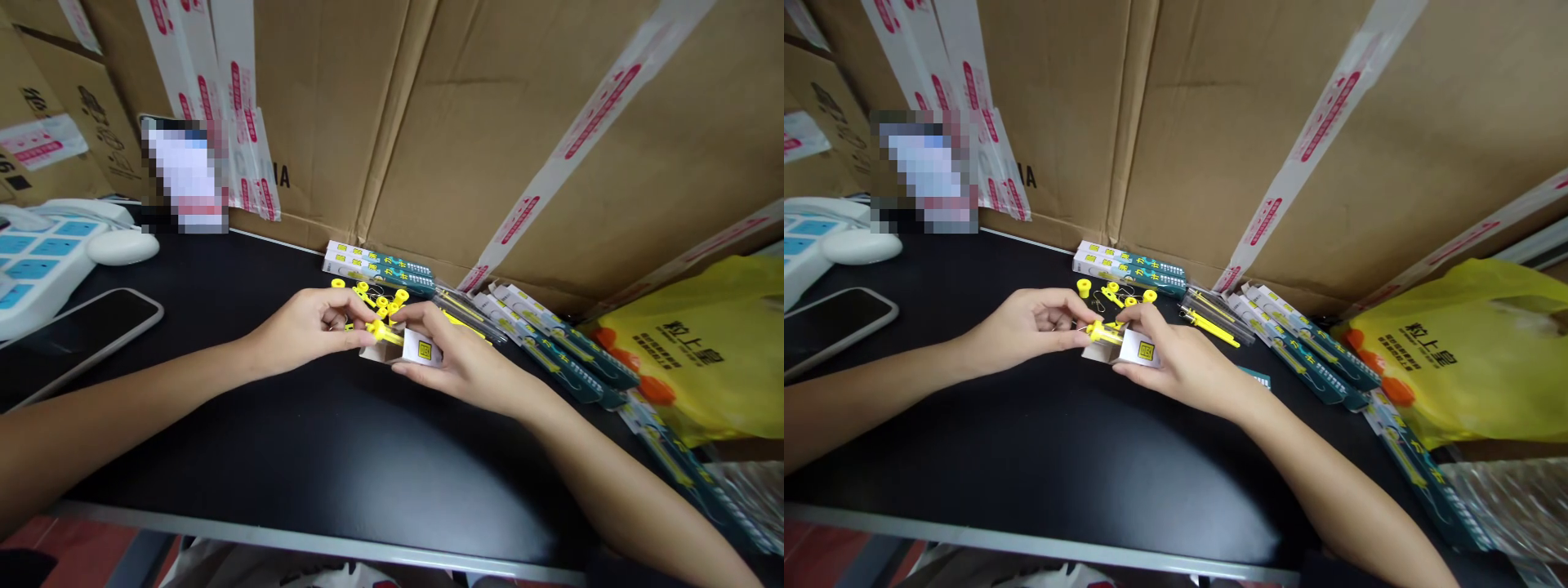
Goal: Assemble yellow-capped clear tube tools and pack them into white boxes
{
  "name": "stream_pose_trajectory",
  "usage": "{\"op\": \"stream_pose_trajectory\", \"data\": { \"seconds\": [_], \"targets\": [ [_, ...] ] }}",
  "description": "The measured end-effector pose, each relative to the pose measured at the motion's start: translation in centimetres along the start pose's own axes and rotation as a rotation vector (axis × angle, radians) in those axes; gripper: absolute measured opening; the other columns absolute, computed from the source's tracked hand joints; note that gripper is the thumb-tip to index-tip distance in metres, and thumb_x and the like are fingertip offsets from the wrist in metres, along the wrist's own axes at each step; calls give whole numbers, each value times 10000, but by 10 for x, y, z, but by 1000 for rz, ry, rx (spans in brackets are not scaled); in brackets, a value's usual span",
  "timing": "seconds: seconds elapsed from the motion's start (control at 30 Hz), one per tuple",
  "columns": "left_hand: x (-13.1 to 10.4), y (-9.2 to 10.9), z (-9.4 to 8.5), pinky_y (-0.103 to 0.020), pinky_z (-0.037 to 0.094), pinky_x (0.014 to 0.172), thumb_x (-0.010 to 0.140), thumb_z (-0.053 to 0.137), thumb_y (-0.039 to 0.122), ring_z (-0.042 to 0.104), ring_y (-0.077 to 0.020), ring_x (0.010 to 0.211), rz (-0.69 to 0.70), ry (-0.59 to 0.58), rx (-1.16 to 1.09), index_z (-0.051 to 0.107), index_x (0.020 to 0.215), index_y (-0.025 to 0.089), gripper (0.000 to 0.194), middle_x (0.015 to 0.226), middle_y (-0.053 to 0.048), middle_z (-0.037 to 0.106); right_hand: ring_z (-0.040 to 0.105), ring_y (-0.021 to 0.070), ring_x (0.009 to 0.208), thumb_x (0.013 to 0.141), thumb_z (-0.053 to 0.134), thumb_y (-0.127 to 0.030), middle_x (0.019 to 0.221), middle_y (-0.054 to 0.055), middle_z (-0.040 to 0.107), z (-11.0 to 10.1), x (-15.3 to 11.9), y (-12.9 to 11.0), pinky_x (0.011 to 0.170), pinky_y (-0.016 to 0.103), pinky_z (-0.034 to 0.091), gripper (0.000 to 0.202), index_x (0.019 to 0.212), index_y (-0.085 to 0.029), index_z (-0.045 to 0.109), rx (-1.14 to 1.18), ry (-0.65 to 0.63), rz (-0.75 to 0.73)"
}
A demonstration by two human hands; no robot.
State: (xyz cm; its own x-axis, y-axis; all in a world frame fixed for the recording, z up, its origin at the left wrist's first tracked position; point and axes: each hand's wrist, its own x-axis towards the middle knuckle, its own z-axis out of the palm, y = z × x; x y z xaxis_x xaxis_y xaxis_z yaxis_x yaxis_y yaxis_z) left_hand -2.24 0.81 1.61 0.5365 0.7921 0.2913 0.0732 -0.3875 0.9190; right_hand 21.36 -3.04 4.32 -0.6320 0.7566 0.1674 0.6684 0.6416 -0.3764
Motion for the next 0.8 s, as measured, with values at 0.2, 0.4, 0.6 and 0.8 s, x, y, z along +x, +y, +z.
{"op": "stream_pose_trajectory", "data": {
  "seconds": [0.2,0.4,0.6,0.8],
  "targets": [
    [-3,1,4,-221,467,579,746,716,271,575,-92,703,106,2,52,658,859,149,176,1063,-75,629,638,194,820,864,612,-371,1044,83,633,2,-2,-2,686,274,488,376,1151,-210,430,-10,-2,4],
    [-3,1,2,-224,451,569,759,707,307,584,-102,624,-40,-56,81,653,950,138,261,759,-14,667,660,194,837,827,656,-356,1061,85,640,0,-1,0,683,263,490,420,1136,-210,412,-46,35,-6],
    [-5,-5,6,-206,411,542,780,693,291,552,-91,568,-9,-69,237,690,933,155,204,672,20,653,671,190,696,817,666,-343,894,42,687,11,-1,-5,570,249,448,339,1033,-214,439,-212,77,21],
    [-13,-12,13,-223,411,621,832,646,285,605,-126,681,163,-128,524,689,915,190,134,765,8,684,678,217,736,843,640,-322,911,65,708,26,-1,-13,604,281,454,266,1008,-207,466,-285,18,-13]
  ]
}}
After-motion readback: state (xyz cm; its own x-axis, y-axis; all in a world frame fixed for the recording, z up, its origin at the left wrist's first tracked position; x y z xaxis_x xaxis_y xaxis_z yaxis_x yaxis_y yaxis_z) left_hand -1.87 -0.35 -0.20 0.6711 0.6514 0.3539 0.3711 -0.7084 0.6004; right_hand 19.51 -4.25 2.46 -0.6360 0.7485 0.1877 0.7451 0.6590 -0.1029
